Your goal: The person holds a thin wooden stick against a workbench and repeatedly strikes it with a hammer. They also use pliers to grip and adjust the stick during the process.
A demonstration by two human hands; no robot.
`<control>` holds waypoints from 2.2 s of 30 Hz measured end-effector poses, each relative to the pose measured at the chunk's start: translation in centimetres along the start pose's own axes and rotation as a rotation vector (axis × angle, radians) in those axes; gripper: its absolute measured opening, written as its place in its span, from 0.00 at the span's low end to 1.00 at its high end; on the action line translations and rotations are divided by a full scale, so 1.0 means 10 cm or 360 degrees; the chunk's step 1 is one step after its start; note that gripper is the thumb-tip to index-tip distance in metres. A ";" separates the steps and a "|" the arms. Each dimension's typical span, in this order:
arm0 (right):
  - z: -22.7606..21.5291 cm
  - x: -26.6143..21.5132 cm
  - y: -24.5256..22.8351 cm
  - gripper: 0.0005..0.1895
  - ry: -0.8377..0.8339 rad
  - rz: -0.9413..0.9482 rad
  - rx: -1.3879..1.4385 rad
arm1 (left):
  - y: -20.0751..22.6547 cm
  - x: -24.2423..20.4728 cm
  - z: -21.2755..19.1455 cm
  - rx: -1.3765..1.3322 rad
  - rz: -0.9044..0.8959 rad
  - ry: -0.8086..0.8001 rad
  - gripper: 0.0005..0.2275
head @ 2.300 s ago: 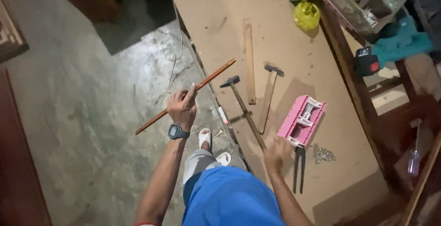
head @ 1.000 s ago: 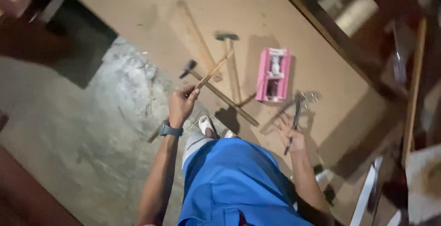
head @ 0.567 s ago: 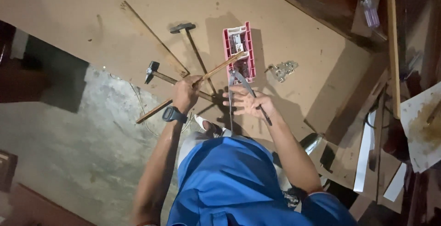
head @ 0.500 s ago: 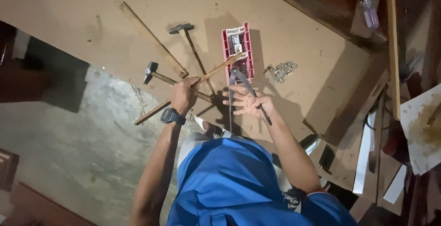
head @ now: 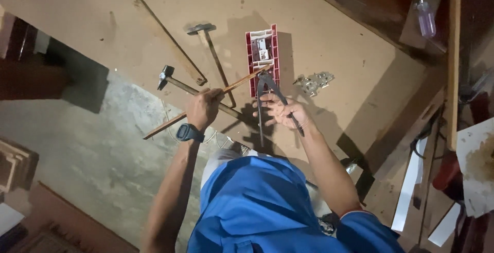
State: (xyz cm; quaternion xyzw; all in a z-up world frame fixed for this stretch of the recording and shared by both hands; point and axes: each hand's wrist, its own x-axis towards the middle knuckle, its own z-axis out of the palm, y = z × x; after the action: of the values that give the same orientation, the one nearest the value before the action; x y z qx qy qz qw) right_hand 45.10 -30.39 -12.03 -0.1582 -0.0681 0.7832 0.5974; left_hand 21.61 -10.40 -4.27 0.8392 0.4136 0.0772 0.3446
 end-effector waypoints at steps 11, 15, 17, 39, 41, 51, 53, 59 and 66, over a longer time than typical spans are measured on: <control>-0.41 0.03 0.16 0.17 0.0439 0.0227 0.0114 | 0.01 -0.11 0.10 0.0361 0.0038 0.0033 0.05; -0.43 0.01 0.09 0.22 0.0582 0.0577 -0.0051 | 0.06 -0.11 0.24 0.0687 -0.0022 0.0059 0.06; -0.51 0.03 0.06 0.23 0.0509 0.0632 -0.0026 | 0.07 -0.07 0.33 0.0681 -0.0047 0.0078 0.06; -0.60 0.02 0.13 0.18 0.0259 0.0604 0.0480 | 0.48 0.34 0.31 0.1051 -0.0039 -0.0364 0.08; -0.65 0.05 0.16 0.18 0.0274 0.0595 0.0472 | 0.49 0.38 0.29 0.1037 -0.0036 -0.0363 0.09; -0.18 0.10 -0.09 0.20 0.0975 0.0696 -0.1009 | 0.79 0.49 -0.08 0.0873 -0.0431 -0.0443 0.09; 0.04 0.10 -0.07 0.23 0.1189 0.0650 -0.1753 | 0.68 0.46 -0.16 0.0795 -0.0518 -0.0435 0.09; 0.53 0.15 -0.20 0.22 0.1430 0.0526 -0.0962 | 0.67 0.21 -0.14 0.0565 -0.0615 -0.0474 0.10; 0.56 -0.05 -0.21 0.05 0.0830 0.0517 0.0421 | 0.33 -0.18 0.26 0.0329 -0.0514 -0.0161 0.10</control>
State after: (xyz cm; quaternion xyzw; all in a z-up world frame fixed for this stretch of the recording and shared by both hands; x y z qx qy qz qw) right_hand 45.25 -29.84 -6.03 -0.2832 0.2153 0.8035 0.4774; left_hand 23.65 -14.43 -3.78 0.7958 0.5306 -0.0643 0.2847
